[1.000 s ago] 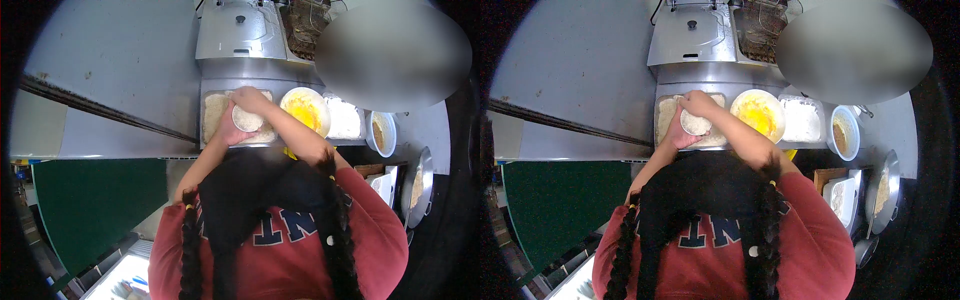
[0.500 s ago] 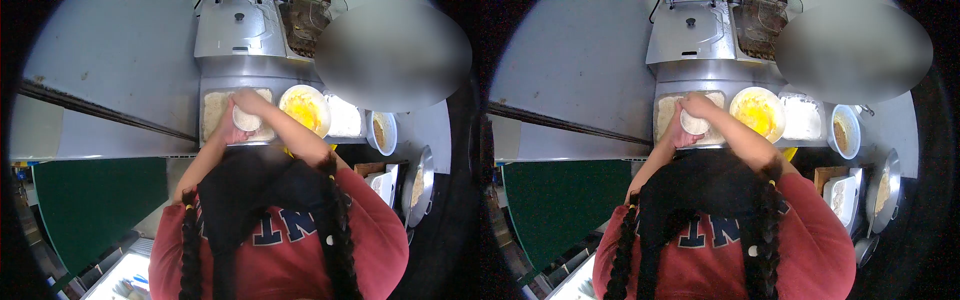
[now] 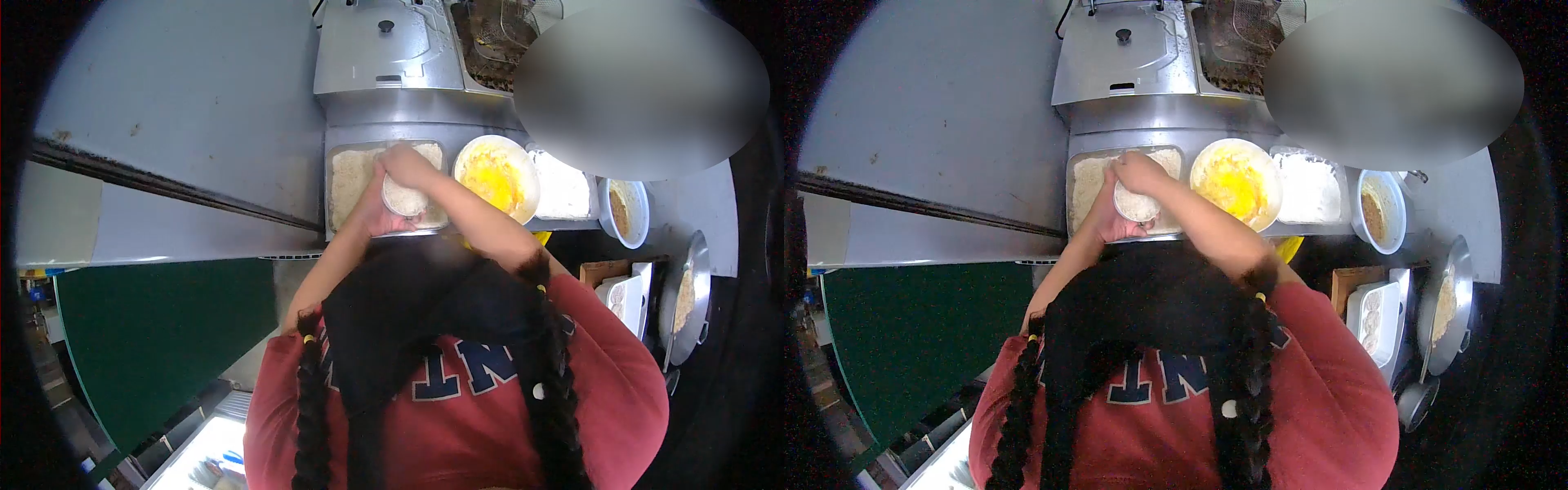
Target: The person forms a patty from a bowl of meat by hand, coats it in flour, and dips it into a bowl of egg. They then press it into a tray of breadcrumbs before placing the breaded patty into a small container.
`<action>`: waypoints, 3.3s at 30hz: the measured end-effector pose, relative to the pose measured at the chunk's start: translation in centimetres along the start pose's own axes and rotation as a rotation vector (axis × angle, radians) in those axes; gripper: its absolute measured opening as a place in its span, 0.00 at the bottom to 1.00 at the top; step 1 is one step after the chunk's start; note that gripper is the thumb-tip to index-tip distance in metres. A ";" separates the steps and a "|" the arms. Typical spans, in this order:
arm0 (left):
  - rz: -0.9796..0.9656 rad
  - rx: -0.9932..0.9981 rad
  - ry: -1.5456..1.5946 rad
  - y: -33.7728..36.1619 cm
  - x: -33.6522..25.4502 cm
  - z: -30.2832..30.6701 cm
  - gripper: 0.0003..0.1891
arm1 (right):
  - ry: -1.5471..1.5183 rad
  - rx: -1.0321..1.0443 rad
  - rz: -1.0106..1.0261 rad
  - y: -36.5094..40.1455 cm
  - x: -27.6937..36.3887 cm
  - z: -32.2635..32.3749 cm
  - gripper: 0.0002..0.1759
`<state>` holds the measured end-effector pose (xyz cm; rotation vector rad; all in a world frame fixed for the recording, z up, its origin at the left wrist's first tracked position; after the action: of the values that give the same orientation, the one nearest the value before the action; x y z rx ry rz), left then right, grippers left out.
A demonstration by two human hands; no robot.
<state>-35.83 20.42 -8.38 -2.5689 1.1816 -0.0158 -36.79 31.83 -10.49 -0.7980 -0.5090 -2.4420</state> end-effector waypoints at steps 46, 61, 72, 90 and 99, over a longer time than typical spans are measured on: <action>-0.049 -0.127 -0.062 -0.3 -0.3 -0.4 0.52 | -0.187 -0.171 -0.093 2.5 1.0 2.9 0.23; -0.072 -0.330 -0.054 -0.1 0.2 -0.7 0.52 | -0.097 -0.163 -0.102 2.6 1.2 2.8 0.25; -0.086 -0.445 -0.141 0.6 0.4 2.8 0.50 | 0.059 0.028 0.096 1.0 2.2 3.5 0.17; -0.109 -0.677 -0.208 1.1 0.2 1.5 0.50 | 0.171 0.001 0.182 3.6 5.2 3.8 0.20; -0.231 -0.793 -0.170 0.7 0.0 1.2 0.50 | -0.341 -0.249 -0.227 2.6 -3.6 2.4 0.26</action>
<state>-36.20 20.33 -9.72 -3.2695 0.9374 0.7430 -31.78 32.25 -10.49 -1.3415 -0.4433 -2.6218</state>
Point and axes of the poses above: each hand's wrist, its own y-axis away from the middle knuckle, its own z-axis out of the back of the hand, x = y × z, the point moved 9 cm from there along -y, towards the middle knuckle, and after that the axes turned 8 degrees about -z, right-handed, at the moved point
